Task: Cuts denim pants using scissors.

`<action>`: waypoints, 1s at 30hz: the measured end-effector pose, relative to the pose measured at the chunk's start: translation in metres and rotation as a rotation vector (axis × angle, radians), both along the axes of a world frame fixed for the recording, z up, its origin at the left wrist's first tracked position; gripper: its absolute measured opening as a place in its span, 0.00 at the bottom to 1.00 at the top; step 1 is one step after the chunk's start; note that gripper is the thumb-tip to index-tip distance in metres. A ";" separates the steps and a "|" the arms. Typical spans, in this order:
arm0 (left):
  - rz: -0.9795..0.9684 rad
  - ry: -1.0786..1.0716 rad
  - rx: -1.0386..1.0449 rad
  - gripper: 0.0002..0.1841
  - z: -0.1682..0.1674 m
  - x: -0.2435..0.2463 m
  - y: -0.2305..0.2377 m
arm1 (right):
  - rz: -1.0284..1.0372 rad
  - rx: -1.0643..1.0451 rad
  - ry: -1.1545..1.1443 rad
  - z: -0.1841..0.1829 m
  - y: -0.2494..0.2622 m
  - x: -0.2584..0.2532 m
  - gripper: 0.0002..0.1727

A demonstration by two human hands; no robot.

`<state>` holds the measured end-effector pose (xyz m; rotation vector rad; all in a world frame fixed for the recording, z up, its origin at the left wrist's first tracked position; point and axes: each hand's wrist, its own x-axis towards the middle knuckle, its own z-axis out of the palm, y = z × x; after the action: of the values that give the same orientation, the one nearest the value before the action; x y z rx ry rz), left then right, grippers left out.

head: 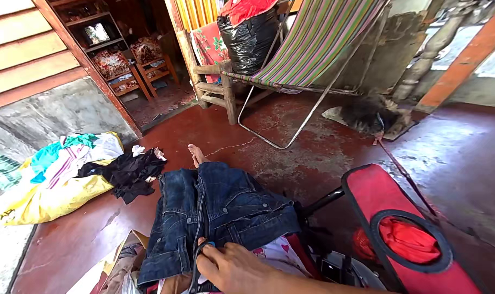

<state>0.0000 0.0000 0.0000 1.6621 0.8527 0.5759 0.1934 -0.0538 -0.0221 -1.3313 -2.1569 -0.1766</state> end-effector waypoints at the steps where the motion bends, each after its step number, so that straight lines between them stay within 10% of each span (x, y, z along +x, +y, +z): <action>1: -0.030 -0.074 -0.055 0.17 -0.005 0.003 0.006 | 0.001 -0.018 -0.019 0.000 0.000 -0.001 0.06; 7: 0.127 -0.510 -0.408 0.09 -0.093 0.024 0.061 | 0.006 -0.053 -0.087 0.004 -0.002 -0.007 0.07; 30: 0.095 -0.465 -0.290 0.10 -0.096 0.020 0.060 | -0.031 0.002 -0.119 0.001 -0.001 -0.004 0.06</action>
<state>0.0196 0.0603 -0.0963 1.1647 0.6379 0.8238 0.1899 -0.0550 -0.0208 -1.3854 -2.2340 -0.2760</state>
